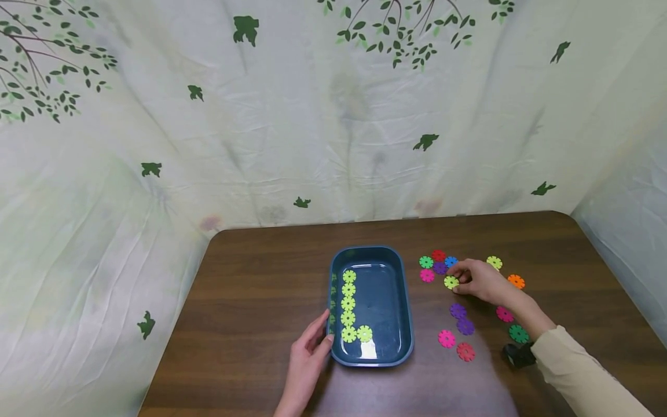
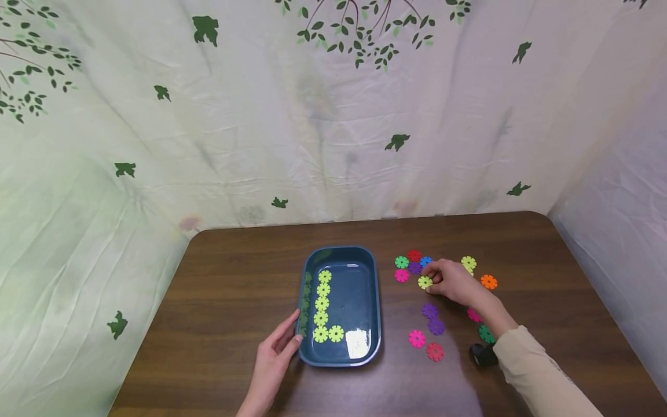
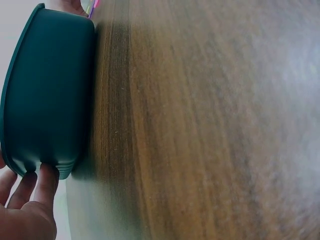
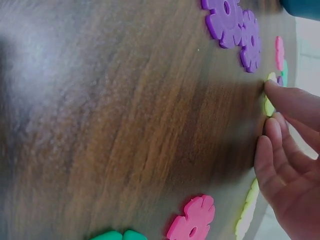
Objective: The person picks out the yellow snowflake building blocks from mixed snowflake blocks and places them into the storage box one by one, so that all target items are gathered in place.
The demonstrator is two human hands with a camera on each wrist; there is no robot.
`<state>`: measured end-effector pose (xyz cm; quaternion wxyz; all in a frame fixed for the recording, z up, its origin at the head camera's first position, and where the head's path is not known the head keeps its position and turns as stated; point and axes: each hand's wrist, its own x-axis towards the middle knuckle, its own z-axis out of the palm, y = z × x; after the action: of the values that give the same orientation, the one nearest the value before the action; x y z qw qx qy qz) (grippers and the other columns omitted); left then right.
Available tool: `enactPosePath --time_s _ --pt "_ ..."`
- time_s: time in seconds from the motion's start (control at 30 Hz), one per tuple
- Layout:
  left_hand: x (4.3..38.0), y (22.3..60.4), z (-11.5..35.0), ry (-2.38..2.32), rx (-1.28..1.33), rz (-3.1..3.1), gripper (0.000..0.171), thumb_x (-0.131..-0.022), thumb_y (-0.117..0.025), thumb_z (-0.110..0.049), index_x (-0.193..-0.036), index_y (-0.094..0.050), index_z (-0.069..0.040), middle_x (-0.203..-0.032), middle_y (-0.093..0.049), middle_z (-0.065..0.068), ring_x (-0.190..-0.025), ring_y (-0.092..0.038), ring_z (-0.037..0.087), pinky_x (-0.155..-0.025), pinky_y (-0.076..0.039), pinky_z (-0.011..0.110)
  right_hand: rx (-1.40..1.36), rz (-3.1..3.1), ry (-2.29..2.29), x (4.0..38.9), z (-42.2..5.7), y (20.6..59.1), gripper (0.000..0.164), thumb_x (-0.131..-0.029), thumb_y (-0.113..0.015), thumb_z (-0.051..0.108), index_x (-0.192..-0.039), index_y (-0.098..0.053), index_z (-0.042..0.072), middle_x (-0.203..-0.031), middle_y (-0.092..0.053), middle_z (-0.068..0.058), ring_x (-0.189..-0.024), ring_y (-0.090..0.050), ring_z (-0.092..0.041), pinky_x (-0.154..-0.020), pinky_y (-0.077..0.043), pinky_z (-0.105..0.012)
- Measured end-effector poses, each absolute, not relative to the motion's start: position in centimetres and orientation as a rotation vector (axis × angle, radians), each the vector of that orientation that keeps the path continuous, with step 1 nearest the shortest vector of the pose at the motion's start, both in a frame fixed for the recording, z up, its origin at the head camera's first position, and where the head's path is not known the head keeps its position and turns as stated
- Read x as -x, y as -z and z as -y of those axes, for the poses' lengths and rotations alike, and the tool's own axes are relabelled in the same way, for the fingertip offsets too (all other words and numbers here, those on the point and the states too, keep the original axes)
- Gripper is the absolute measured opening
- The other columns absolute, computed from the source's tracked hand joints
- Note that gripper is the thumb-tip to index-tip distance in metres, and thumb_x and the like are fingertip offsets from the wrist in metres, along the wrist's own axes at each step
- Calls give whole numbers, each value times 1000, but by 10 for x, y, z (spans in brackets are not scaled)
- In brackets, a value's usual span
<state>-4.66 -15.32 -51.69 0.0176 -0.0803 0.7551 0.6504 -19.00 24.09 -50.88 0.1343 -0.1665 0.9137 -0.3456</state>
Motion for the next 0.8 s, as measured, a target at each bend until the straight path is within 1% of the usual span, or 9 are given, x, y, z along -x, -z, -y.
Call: enactPosePath --time_s 0.23,0.4,0.57,0.7,0.8 --pt "46 517 153 -2030 258 -2337 46 -94 -65 -8 -138 -58 -16 -144 -50 8 -130 -49 28 -106 -42 38 467 -2639 1000 191 -242 510 26 -82 -77 3 -106 -67 2 -93 -60 -4 -86 -55 -22 -75 -50 -37" --pt "46 516 153 -2030 264 -2324 46 -94 -64 -8 -139 -57 -16 -145 -49 8 -131 -48 28 -105 -42 37 428 -2652 1019 191 -241 513 25 -81 -78 3 -103 -66 5 -91 -61 -3 -85 -55 -21 -74 -50 -35" --pt "47 516 153 -2033 264 -2324 46 -94 -65 -8 -139 -57 -16 -145 -49 8 -131 -48 28 -105 -42 37 415 -2684 1025 189 -240 515 26 -80 -78 2 -101 -64 5 -91 -62 -3 -86 -57 -21 -76 -51 -36" --pt "47 517 153 -2035 263 -2325 46 -94 -65 -9 -139 -58 -17 -145 -49 8 -130 -49 28 -105 -42 36 413 -2699 1019 187 -239 513 26 -79 -78 1 -100 -63 6 -88 -60 -2 -83 -55 -20 -72 -50 -36" --pt "46 517 153 -2034 260 -2325 46 -94 -65 -9 -139 -58 -17 -145 -50 7 -130 -49 28 -105 -42 36 410 -2699 1032 186 -239 511 23 -81 -76 1 -99 -63 6 -85 -60 -2 -79 -55 -20 -69 -49 -35"
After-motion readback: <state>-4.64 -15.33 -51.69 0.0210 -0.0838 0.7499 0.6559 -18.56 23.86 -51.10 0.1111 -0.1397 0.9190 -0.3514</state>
